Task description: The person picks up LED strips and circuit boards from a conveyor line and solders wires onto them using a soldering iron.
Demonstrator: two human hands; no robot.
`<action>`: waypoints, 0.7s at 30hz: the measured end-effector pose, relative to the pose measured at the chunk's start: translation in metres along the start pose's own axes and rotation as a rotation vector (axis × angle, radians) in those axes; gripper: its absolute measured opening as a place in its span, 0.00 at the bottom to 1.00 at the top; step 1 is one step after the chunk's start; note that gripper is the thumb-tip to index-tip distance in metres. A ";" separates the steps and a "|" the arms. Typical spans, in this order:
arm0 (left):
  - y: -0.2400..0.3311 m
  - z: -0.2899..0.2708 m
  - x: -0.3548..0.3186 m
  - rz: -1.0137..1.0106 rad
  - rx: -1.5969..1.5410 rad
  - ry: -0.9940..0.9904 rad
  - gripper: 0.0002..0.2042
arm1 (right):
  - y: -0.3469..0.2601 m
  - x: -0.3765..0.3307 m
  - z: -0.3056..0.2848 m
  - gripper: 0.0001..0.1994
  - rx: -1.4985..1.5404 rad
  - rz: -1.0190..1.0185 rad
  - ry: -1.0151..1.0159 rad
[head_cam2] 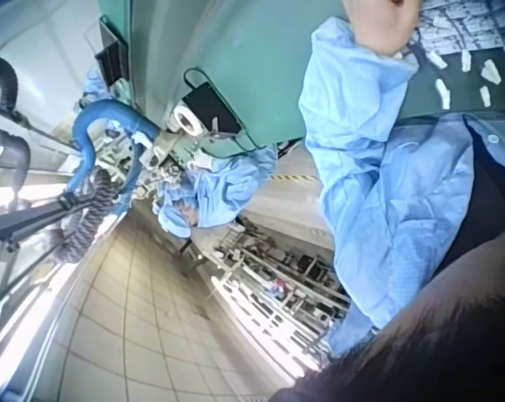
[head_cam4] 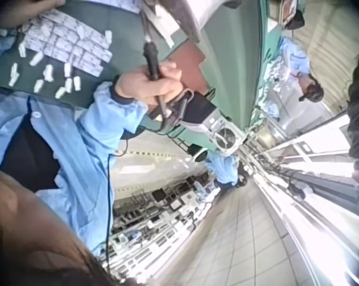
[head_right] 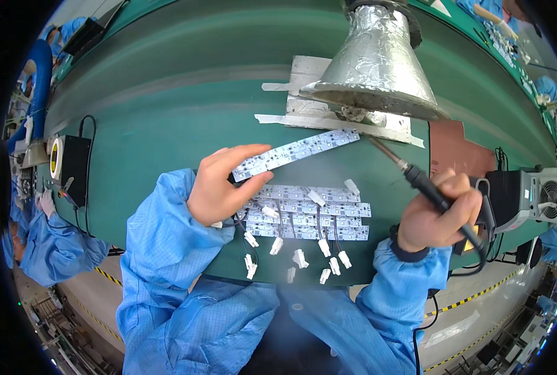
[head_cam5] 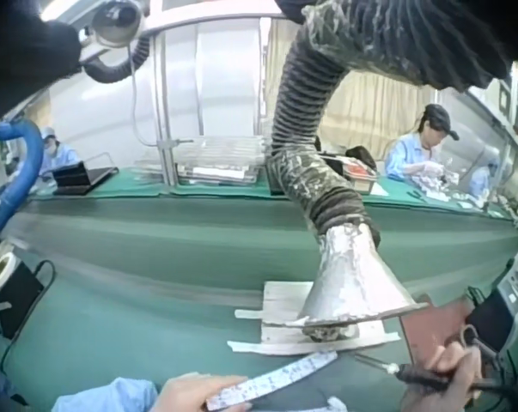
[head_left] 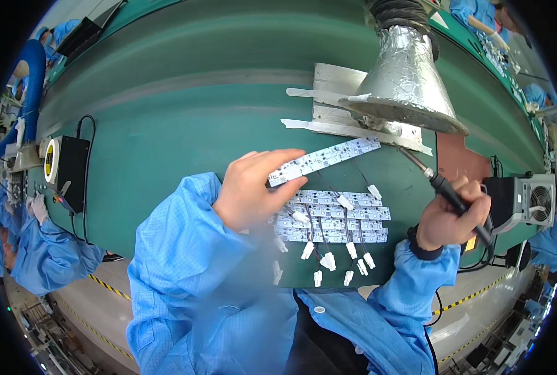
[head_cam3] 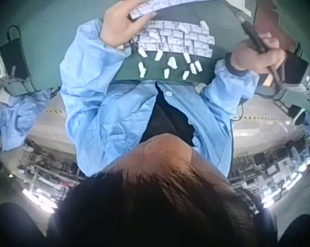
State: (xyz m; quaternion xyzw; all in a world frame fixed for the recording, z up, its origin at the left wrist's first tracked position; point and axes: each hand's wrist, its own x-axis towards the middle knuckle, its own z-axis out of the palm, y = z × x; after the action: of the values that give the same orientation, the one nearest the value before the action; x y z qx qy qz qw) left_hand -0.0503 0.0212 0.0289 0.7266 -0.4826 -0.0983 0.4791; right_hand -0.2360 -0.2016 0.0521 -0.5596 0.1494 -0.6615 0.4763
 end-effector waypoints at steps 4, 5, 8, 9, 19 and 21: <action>0.005 -0.001 0.003 0.176 0.183 0.022 0.17 | -0.013 -0.034 0.017 0.16 -0.027 -0.156 -0.265; 0.006 -0.002 0.003 0.199 0.229 0.002 0.17 | -0.016 -0.040 0.018 0.16 -0.034 -0.167 -0.335; 0.006 0.001 0.002 0.235 0.271 0.004 0.18 | -0.017 -0.050 0.022 0.15 -0.096 -0.223 -0.460; 0.006 0.000 0.002 0.233 0.273 0.006 0.18 | -0.017 -0.051 0.023 0.15 -0.093 -0.222 -0.462; 0.006 0.000 0.001 0.253 0.288 0.007 0.19 | -0.014 -0.054 0.031 0.14 -0.116 -0.223 -0.579; 0.007 0.000 0.000 0.256 0.286 0.006 0.19 | -0.013 -0.054 0.031 0.14 -0.109 -0.223 -0.582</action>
State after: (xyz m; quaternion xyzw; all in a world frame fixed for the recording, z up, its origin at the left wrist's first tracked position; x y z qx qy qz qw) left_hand -0.0544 0.0201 0.0342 0.7201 -0.5788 0.0352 0.3810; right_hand -0.2190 -0.1414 0.0394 -0.7631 -0.0200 -0.5128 0.3930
